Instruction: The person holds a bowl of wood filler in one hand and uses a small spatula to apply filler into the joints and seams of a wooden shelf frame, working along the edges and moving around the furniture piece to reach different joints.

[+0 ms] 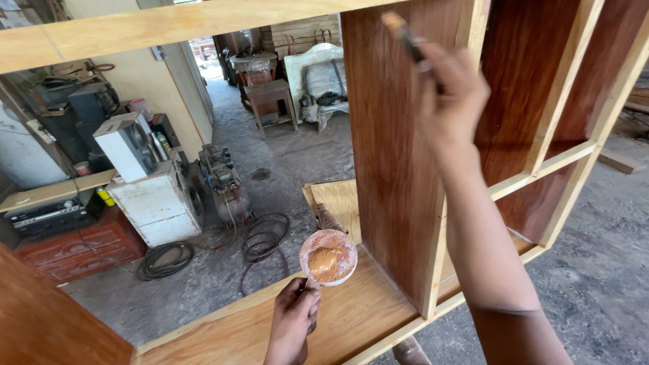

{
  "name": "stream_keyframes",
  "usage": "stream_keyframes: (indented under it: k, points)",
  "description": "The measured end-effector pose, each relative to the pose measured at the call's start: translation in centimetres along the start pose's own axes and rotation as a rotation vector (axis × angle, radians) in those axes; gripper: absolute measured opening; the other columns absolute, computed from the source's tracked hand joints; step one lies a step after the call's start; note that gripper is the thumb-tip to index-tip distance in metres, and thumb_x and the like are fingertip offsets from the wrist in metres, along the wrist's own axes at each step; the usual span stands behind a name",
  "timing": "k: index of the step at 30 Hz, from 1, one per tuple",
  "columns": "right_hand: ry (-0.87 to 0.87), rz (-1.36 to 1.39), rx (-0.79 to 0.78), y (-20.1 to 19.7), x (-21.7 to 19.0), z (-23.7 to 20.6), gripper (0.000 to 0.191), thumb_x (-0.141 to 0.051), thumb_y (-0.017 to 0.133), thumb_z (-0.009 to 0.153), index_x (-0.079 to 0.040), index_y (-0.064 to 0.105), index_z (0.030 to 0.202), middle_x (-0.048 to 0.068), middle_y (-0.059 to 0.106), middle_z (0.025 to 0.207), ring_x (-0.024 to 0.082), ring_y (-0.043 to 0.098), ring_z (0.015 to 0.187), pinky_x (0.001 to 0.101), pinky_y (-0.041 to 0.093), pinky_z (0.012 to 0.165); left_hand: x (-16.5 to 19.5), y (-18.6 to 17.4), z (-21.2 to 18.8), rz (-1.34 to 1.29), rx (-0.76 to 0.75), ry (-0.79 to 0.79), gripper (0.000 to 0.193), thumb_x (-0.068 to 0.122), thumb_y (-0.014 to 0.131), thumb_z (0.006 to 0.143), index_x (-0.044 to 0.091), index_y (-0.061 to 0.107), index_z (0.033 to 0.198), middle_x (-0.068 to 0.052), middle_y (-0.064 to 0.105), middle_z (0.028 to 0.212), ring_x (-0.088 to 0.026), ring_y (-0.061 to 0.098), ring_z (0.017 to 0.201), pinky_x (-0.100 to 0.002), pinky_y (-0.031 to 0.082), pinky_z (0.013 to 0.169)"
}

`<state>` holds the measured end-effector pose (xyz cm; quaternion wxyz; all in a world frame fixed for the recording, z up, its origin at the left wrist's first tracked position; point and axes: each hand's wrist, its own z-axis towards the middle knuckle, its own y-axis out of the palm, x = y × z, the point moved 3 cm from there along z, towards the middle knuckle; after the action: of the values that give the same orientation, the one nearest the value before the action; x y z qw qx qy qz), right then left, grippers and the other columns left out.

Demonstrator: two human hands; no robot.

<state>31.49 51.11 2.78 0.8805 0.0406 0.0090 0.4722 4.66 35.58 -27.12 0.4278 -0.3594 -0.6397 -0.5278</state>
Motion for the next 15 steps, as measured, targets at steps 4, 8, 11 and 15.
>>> stream_keyframes:
  k: [4, 8, 11, 15]
  points:
    - [0.096, -0.088, 0.077, -4.4, 6.2, 0.8, 0.026, 0.009, 0.064, 0.110, -0.002, 0.075, 0.131, 0.008, 0.065, 0.106, 0.015, 0.060, 0.091, 0.0302, 0.051, 0.077, -1.0, -1.0, 0.8, 0.017, 0.011, -0.031, 0.005, 0.009, 0.062, 0.091, 0.006, 0.060, 0.094, 0.004, 0.045, 0.061, -0.004, 0.031, 0.042, -0.024, 0.020, 0.037]
    - [0.113, -0.097, 0.045, -6.9, 9.7, 1.7, 0.022, 0.009, 0.064, 0.110, 0.001, 0.076, 0.126, 0.010, 0.063, 0.107, 0.017, 0.060, 0.092, 0.0312, 0.049, 0.079, -1.5, -0.2, 1.3, 0.041, 0.006, -0.024, 0.005, 0.009, 0.062, 0.090, 0.006, 0.060, 0.094, 0.003, 0.046, 0.061, -0.005, 0.032, 0.042, -0.025, 0.021, 0.036]
    - [0.009, -0.084, 0.016, -7.8, 10.1, 2.6, 0.022, 0.012, 0.061, 0.107, 0.004, 0.074, 0.123, 0.012, 0.063, 0.110, 0.020, 0.062, 0.096, 0.0320, 0.050, 0.082, -1.7, 1.2, 1.7, 0.059, 0.005, -0.043, 0.005, 0.008, 0.063, 0.090, 0.006, 0.060, 0.094, 0.003, 0.047, 0.061, -0.005, 0.033, 0.042, -0.024, 0.021, 0.037]
    - [-0.118, -0.070, -0.008, -8.5, 10.2, 4.4, 0.023, 0.017, 0.060, 0.103, 0.008, 0.071, 0.121, 0.014, 0.063, 0.110, 0.024, 0.063, 0.096, 0.0328, 0.049, 0.080, -1.9, 3.1, 2.2, 0.095, 0.032, -0.078, 0.005, 0.008, 0.063, 0.091, 0.006, 0.060, 0.094, 0.003, 0.047, 0.061, -0.004, 0.034, 0.043, -0.024, 0.022, 0.038]
